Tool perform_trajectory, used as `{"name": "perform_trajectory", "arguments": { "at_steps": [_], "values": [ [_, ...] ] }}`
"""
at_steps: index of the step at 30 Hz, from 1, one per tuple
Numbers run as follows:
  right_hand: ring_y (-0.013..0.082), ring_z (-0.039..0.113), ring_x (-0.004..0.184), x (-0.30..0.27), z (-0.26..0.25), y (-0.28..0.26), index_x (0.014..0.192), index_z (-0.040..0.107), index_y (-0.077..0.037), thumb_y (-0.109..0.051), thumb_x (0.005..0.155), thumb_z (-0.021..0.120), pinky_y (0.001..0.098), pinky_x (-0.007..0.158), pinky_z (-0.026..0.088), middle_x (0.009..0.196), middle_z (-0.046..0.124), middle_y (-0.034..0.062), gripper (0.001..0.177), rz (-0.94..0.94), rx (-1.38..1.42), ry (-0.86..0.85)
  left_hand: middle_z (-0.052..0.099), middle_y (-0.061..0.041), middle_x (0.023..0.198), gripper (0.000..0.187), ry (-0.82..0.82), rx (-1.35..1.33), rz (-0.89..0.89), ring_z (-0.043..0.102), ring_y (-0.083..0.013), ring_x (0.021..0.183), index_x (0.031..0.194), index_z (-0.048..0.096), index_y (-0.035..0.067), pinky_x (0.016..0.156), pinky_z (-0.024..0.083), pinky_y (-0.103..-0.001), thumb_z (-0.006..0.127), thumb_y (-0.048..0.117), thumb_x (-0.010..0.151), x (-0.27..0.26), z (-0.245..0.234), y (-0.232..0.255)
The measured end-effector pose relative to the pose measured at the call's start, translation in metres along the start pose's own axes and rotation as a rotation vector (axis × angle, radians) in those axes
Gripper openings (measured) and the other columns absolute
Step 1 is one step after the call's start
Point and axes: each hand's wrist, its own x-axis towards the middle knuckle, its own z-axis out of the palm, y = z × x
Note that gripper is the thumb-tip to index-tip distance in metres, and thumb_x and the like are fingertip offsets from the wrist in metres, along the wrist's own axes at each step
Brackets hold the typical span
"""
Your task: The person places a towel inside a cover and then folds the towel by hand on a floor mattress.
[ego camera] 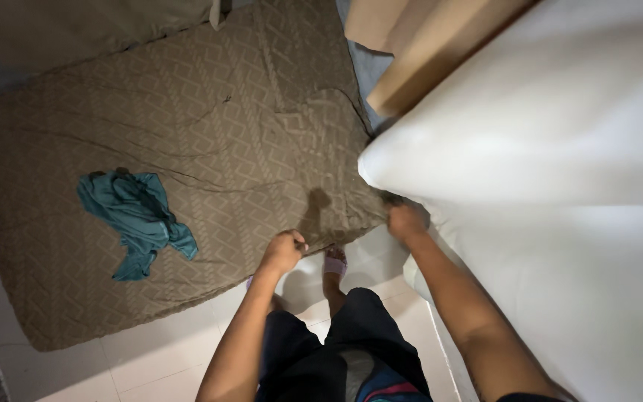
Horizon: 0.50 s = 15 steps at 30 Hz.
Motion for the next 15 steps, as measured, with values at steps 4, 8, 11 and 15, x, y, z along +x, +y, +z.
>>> {"name": "perform_trajectory", "arguments": {
  "at_steps": [4, 8, 11, 15],
  "values": [
    [0.0363, 0.069, 0.099, 0.008, 0.023, -0.042, 0.105, 0.076, -0.009, -0.009, 0.079, 0.065, 0.0505, 0.087, 0.053, 0.101, 0.074, 0.0188, 0.028, -0.209, -0.029, 0.069, 0.074, -0.015, 0.105, 0.023, 0.091, -0.025, 0.025, 0.072, -0.0287, 0.093, 0.102, 0.072, 0.005, 0.085, 0.056, -0.038, 0.078, 0.019, 0.085, -0.010, -0.024, -0.019],
    [0.0334, 0.071, 0.102, 0.008, 0.041, -0.108, 0.100, 0.080, -0.011, -0.018, 0.087, 0.067, 0.0451, 0.095, 0.055, 0.101, 0.076, 0.0161, 0.020, -0.322, -0.048, -0.028, 0.076, -0.014, 0.099, 0.021, 0.176, -0.093, 0.039, 0.073, -0.0271, 0.090, 0.100, 0.072, 0.004, 0.082, 0.056, -0.038, 0.077, 0.017, 0.084, -0.031, -0.042, -0.067],
    [0.0339, 0.071, 0.103, -0.013, 0.033, -0.179, 0.106, 0.078, -0.014, -0.016, 0.086, 0.065, 0.0449, 0.094, 0.055, 0.101, 0.076, 0.0157, 0.024, -0.400, 0.043, -0.010, 0.076, -0.015, 0.091, 0.020, 0.144, -0.133, -0.026, 0.074, -0.0267, 0.083, 0.099, 0.071, 0.005, 0.079, 0.057, -0.037, 0.076, 0.019, 0.087, -0.045, -0.055, -0.122],
    [0.0369, 0.067, 0.103, -0.038, 0.039, -0.276, 0.117, 0.073, -0.024, -0.021, 0.089, 0.065, 0.0484, 0.090, 0.053, 0.107, 0.071, 0.0160, 0.030, -0.215, 0.079, -0.161, 0.078, -0.011, 0.091, 0.014, 0.166, -0.271, -0.004, 0.075, -0.0238, 0.085, 0.096, 0.070, 0.005, 0.078, 0.058, -0.036, 0.067, 0.009, 0.083, -0.064, -0.078, -0.218]
  ]
}}
